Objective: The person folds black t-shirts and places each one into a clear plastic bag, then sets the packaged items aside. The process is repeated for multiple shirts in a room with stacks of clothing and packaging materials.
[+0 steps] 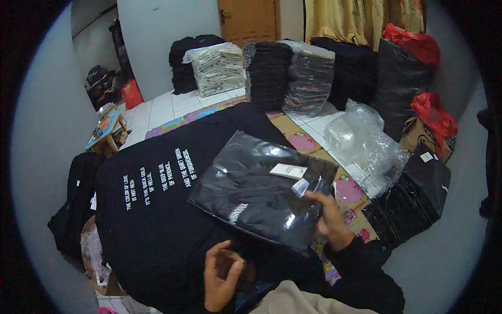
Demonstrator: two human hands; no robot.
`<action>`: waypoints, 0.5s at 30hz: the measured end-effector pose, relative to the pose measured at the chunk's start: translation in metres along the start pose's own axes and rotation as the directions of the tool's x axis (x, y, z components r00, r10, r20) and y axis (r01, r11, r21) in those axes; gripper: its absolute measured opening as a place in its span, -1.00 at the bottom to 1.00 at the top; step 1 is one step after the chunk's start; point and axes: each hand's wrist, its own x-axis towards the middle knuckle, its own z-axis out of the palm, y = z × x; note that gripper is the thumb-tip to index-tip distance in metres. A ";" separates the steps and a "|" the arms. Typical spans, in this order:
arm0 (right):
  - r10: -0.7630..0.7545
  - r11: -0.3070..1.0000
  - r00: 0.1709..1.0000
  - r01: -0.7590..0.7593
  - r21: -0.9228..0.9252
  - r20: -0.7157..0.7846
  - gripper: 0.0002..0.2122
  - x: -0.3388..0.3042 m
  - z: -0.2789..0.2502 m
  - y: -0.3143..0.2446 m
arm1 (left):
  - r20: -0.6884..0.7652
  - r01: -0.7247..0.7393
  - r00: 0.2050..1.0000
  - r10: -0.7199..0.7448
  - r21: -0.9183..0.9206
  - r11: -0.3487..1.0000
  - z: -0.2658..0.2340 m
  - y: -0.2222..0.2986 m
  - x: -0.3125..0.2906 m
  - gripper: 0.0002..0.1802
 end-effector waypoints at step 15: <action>-0.808 0.326 0.110 0.902 -0.284 -0.578 -0.75 -0.002 -0.222 -0.290 | -0.414 0.411 0.510 0.754 0.887 0.210 -0.212 -0.072 -0.016 -0.34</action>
